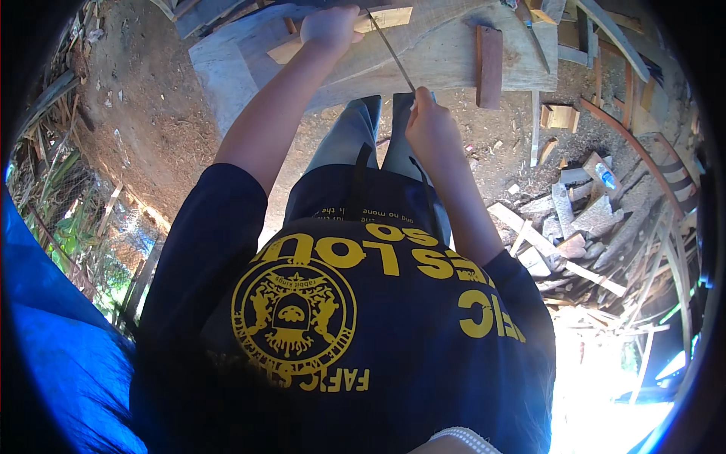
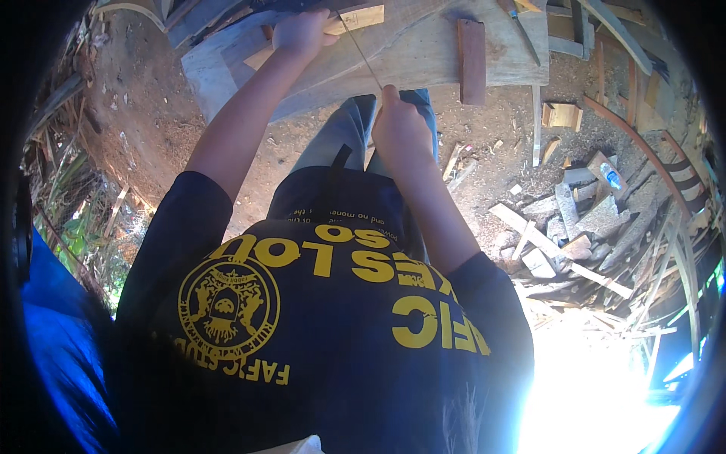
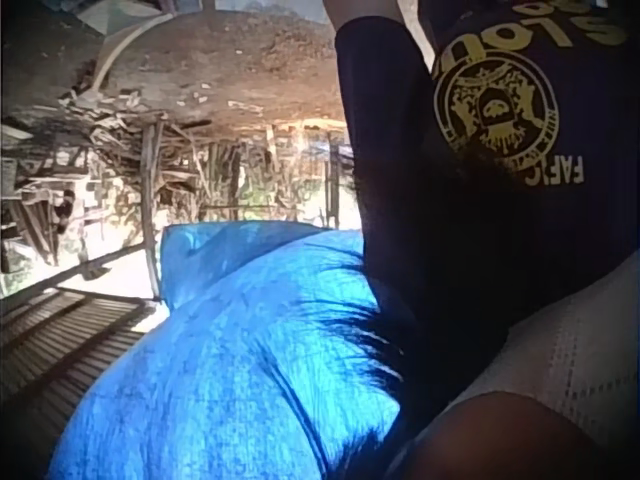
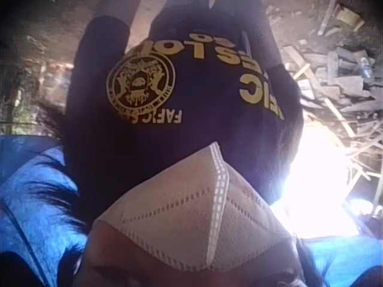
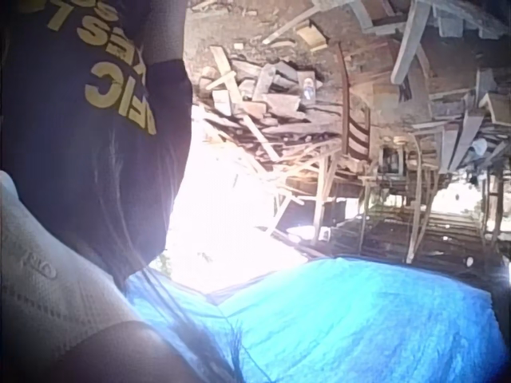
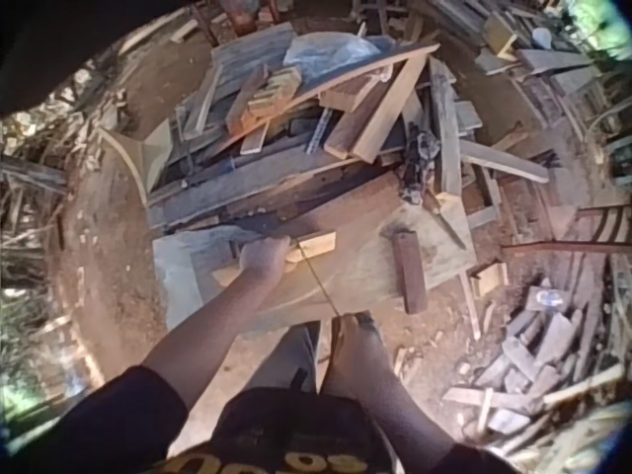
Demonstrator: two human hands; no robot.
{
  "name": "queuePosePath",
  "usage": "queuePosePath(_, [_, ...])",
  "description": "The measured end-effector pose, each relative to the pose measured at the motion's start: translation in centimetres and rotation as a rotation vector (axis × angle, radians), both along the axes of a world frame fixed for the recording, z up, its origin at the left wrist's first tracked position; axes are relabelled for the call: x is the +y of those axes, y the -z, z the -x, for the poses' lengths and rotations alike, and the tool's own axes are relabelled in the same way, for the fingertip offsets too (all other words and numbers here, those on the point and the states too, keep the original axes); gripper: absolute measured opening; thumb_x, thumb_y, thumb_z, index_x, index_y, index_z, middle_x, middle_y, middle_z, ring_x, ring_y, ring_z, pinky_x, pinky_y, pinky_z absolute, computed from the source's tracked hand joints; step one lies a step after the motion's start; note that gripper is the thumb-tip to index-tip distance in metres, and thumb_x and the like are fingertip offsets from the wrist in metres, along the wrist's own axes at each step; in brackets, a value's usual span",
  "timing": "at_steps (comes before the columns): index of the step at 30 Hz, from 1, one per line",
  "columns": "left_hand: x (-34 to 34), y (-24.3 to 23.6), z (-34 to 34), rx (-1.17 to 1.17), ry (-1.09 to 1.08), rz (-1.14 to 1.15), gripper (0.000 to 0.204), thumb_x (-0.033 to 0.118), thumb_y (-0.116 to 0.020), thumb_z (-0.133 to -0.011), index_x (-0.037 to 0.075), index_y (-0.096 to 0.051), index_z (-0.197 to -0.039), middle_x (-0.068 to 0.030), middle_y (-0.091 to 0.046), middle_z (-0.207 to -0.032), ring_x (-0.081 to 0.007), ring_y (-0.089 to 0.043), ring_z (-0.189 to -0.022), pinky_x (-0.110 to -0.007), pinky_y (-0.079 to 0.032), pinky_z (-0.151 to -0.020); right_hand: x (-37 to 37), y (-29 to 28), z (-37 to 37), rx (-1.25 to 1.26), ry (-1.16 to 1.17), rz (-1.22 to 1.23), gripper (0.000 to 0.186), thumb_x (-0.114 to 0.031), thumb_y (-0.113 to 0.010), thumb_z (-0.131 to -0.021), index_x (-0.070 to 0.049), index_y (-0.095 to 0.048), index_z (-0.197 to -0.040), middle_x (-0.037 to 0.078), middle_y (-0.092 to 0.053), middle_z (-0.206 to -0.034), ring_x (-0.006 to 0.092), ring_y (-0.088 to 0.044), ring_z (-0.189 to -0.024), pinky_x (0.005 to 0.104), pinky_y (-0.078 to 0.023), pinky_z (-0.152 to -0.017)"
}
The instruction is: Manually sawing and chiseling a piece of wood at a workbench.
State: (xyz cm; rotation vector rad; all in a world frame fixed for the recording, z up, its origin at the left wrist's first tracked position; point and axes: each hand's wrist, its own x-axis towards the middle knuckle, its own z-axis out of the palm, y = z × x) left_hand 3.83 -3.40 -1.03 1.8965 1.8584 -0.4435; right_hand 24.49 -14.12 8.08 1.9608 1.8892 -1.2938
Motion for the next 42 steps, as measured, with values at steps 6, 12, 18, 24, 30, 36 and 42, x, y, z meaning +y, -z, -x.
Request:
queuePosePath(6, [0.3, 0.3, 0.4, -0.059, 0.018, -0.106, 0.034, 0.035, -0.072, -0.076, 0.010, -0.066, -0.099, -0.0148, -0.071, -0.098, -0.0314, -0.069, -0.094, -0.044, -0.055, -0.077, -0.2, 1.9, 0.0, -0.049, -0.035, -0.012, 0.016, -0.015, -0.047, -0.094, -0.004, -0.048, -0.105, 0.027, -0.066, -0.081, 0.0453, -0.067, -0.079, 0.0535, -0.054, -0.067])
queuePosePath(12, [0.8, 2.0, 1.6, 0.008, 0.066, -0.074, 0.063, 0.050, -0.078, -0.068, 0.013, -0.062, -0.116, -0.0110, -0.070, -0.109, -0.0288, -0.068, -0.099, -0.042, -0.054, -0.083, -2.5, -0.5, -0.4, 0.013, 0.012, 0.023, 0.017, -0.016, -0.047, -0.095, -0.005, -0.047, -0.108, 0.027, -0.066, -0.080, 0.0454, -0.067, -0.079, 0.0535, -0.054, -0.068])
queuePosePath(18, [1.3, 0.8, 1.5, -0.001, 0.160, 0.000, 0.043, 0.038, -0.075, -0.072, 0.008, -0.065, -0.101, -0.0156, -0.071, -0.096, -0.0313, -0.069, -0.092, -0.044, -0.055, -0.077, -2.1, -1.9, -1.1, 0.069, 0.163, -0.091, 0.010, -0.012, -0.049, -0.094, -0.006, -0.047, -0.102, 0.029, -0.063, -0.073, 0.0498, -0.063, -0.073, 0.0580, -0.049, -0.060])
queuePosePath(24, [1.1, -0.8, 0.8, 0.006, 0.107, -0.002, 0.051, 0.042, -0.080, -0.066, 0.004, -0.064, -0.097, -0.0185, -0.070, -0.092, -0.0329, -0.069, -0.090, -0.045, -0.055, -0.075, 2.7, 3.7, 3.3, 0.050, 0.070, -0.095, 0.013, -0.016, -0.044, -0.095, -0.005, -0.048, -0.102, 0.029, -0.066, -0.084, 0.0472, -0.066, -0.082, 0.0556, -0.054, -0.070])
queuePosePath(30, [0.5, -0.4, 1.5, -0.030, 0.132, -0.067, 0.065, 0.049, -0.077, -0.066, 0.003, -0.057, -0.107, -0.0187, -0.069, -0.100, -0.0322, -0.069, -0.093, -0.044, -0.055, -0.077, 3.4, 4.5, 4.5, 0.046, 0.053, -0.088, 0.013, -0.015, -0.044, -0.095, -0.005, -0.048, -0.102, 0.028, -0.067, -0.084, 0.0473, -0.067, -0.083, 0.0550, -0.055, -0.070])
queuePosePath(36, [0.0, 0.1, 1.6, -0.057, 0.127, -0.151, 0.067, 0.054, -0.075, -0.068, 0.004, -0.055, -0.108, -0.0181, -0.067, -0.104, -0.0320, -0.067, -0.097, -0.045, -0.054, -0.081, 3.6, 4.2, 4.2, 0.021, 0.099, -0.134, 0.009, -0.012, -0.047, -0.094, -0.005, -0.049, -0.100, 0.028, -0.066, -0.080, 0.0480, -0.065, -0.080, 0.0556, -0.053, -0.067])
queuePosePath(42, [-1.8, 1.4, 2.5, -0.037, 0.135, -0.393, 0.041, 0.045, -0.063, -0.084, 0.009, -0.060, -0.102, -0.0106, -0.067, -0.097, -0.0271, -0.065, -0.095, -0.044, -0.048, -0.084, 3.8, 4.8, 3.6, 0.022, 0.090, -0.149, 0.007, -0.011, -0.049, -0.093, -0.005, -0.050, -0.097, 0.028, -0.065, -0.077, 0.0481, -0.065, -0.078, 0.0554, -0.052, -0.063])
